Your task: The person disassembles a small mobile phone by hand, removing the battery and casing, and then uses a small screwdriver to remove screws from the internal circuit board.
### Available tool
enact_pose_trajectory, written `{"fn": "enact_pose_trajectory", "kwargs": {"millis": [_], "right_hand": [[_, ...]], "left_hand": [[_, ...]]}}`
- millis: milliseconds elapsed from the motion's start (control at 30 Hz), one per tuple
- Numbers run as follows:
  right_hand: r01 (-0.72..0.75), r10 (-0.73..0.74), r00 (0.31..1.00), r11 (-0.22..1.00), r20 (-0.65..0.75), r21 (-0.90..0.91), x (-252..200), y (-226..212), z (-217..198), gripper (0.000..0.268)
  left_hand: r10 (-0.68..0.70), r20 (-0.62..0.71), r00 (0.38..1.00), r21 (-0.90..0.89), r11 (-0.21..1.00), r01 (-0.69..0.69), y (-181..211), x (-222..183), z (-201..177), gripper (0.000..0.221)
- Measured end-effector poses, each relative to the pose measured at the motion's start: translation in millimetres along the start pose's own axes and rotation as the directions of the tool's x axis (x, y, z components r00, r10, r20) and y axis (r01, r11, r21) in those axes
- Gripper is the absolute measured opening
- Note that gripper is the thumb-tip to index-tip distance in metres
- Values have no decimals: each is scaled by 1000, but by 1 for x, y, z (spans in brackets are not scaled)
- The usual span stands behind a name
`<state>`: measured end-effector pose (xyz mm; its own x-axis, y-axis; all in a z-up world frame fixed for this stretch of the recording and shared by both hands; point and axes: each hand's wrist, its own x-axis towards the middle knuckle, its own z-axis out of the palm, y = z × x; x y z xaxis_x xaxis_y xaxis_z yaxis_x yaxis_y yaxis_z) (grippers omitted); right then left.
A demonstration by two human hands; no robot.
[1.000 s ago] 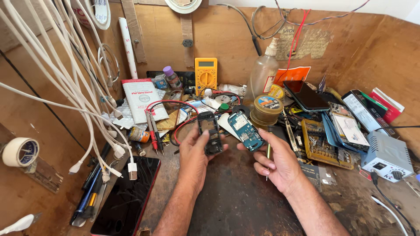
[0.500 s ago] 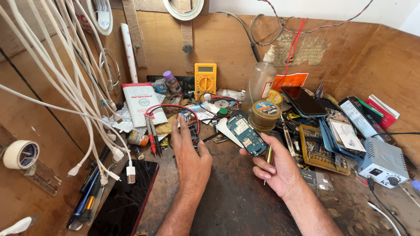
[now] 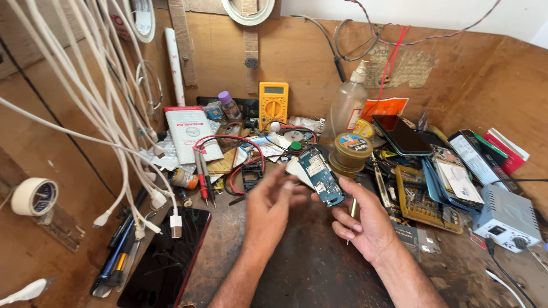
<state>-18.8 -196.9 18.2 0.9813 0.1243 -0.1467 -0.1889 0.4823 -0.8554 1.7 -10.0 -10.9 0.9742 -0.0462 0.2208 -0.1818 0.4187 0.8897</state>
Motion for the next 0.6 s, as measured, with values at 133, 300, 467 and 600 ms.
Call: {"fn": "enact_pose_trajectory", "kwargs": {"millis": [133,300,467,600], "right_hand": [[116,-133,985,982,-109,-152,-4,11,10,36],[243,-292,954,889,-72,-389,-6,18,21,38],[248,-343,936,806,-82,-537,-13,20,36,42],[230,-336,935,817,-112,-530,-13,20,39,41]], "left_hand": [[-266,146,953,-189,938,291,-3,-1,3,62],[-316,113,942,-162,929,332,12,-4,5,63],[-211,134,968,-149,962,230,15,-8,3,39],[-206,119,971,-152,963,223,12,-7,1,30]]}}
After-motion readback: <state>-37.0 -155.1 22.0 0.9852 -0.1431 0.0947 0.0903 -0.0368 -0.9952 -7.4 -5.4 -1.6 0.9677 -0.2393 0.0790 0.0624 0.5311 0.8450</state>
